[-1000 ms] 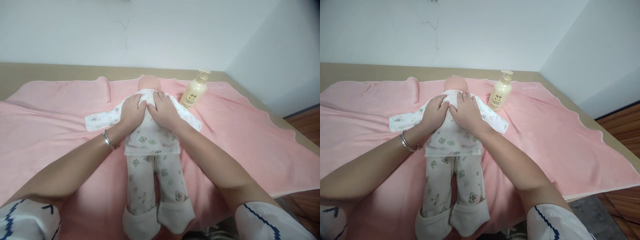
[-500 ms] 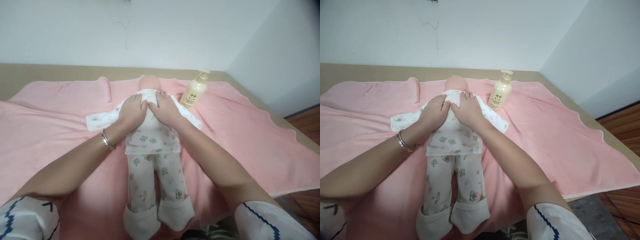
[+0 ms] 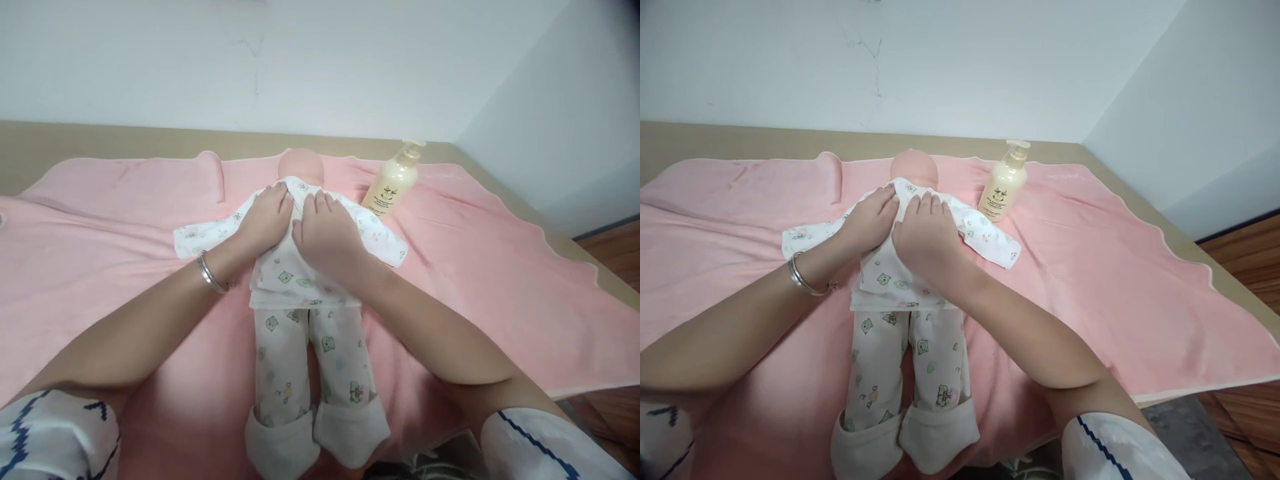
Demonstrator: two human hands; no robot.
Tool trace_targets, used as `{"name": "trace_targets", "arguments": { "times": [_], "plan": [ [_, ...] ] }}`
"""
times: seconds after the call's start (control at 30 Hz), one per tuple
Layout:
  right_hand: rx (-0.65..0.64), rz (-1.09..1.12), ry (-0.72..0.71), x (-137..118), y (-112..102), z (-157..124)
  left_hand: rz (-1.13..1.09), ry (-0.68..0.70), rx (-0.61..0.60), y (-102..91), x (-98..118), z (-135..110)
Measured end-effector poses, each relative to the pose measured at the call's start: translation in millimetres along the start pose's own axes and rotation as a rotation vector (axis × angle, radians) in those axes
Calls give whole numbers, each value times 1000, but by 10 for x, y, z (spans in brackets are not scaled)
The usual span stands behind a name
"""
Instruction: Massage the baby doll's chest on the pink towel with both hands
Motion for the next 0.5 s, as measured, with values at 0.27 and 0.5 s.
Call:
{"name": "trace_targets", "arguments": {
  "times": [0.27, 0.5],
  "plan": [
    [-13, 152, -59, 214, 22, 211, 148, 79, 45, 86, 35, -99],
    [-232, 126, -83, 389, -16, 320, 122, 100, -50, 96, 178, -256]
  ]
}}
Point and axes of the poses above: each hand's wrist, its own z-axis towards the middle knuckle, its own y-axis out of the palm, x = y × z, the point moved 4 cm from there along z, towards the middle knuckle
